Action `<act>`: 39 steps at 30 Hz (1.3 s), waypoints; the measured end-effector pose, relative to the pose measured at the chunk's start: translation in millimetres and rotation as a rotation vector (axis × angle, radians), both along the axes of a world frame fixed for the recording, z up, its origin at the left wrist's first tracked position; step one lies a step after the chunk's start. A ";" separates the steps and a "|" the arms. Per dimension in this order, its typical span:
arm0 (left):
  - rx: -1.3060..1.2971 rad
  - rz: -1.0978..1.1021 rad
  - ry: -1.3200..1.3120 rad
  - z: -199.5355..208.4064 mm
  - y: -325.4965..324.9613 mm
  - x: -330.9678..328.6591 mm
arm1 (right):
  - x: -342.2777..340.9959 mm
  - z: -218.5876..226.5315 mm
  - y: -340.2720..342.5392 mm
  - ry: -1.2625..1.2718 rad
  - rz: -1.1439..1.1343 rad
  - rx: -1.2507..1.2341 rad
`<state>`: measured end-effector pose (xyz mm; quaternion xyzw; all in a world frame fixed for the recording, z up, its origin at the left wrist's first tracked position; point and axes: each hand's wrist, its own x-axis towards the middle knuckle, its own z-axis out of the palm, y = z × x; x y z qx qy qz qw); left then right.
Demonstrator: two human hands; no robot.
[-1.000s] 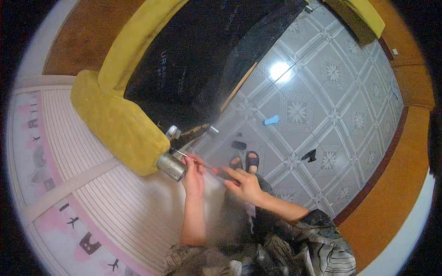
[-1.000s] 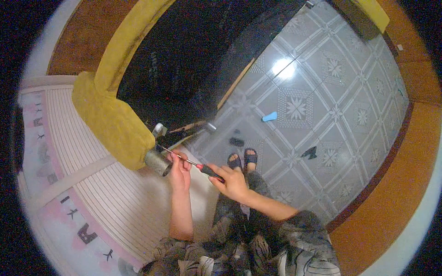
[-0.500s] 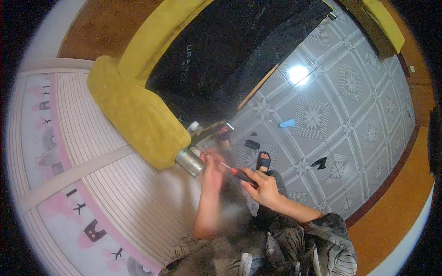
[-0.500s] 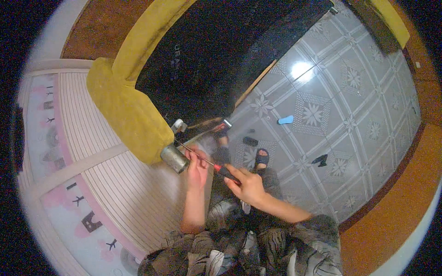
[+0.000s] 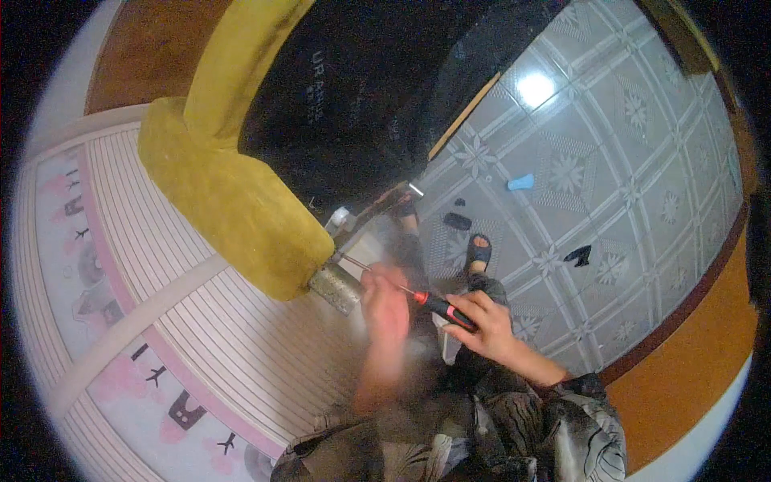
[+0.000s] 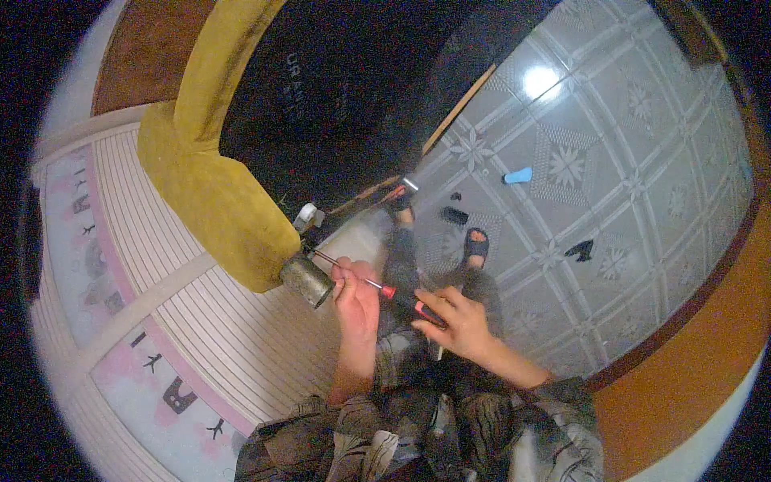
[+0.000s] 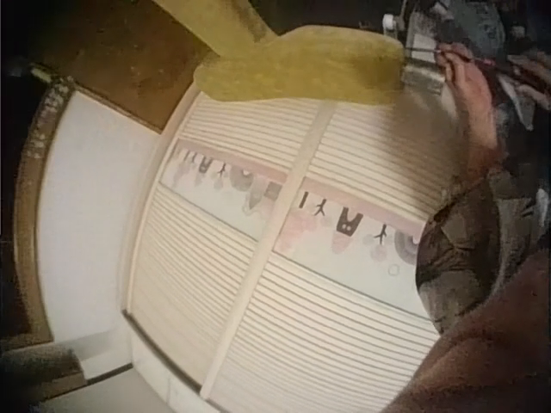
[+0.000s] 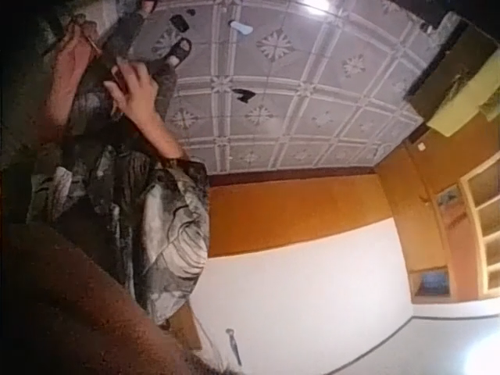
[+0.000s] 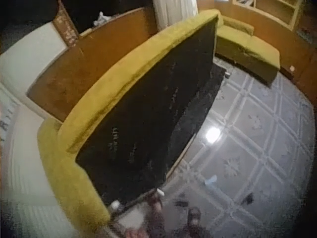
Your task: The person repairs the corner of a sofa by prying staples from a yellow fabric cover using a flathead screwdriver and removing a metal leg component.
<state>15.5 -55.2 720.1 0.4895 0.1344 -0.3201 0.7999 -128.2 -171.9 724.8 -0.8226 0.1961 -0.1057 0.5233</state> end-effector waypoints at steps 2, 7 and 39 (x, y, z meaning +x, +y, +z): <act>-0.020 -0.024 0.032 -2.2 -0.8 3.5 | -1.9 -3.1 6.2 -0.009 -0.037 0.003; 0.123 -0.062 0.040 1.4 8.5 8.5 | 9.0 -21.4 2.9 0.206 -0.105 0.932; 0.382 -0.119 -0.297 -15.4 22.4 15.8 | 26.1 -60.5 30.0 -0.041 -0.056 -0.160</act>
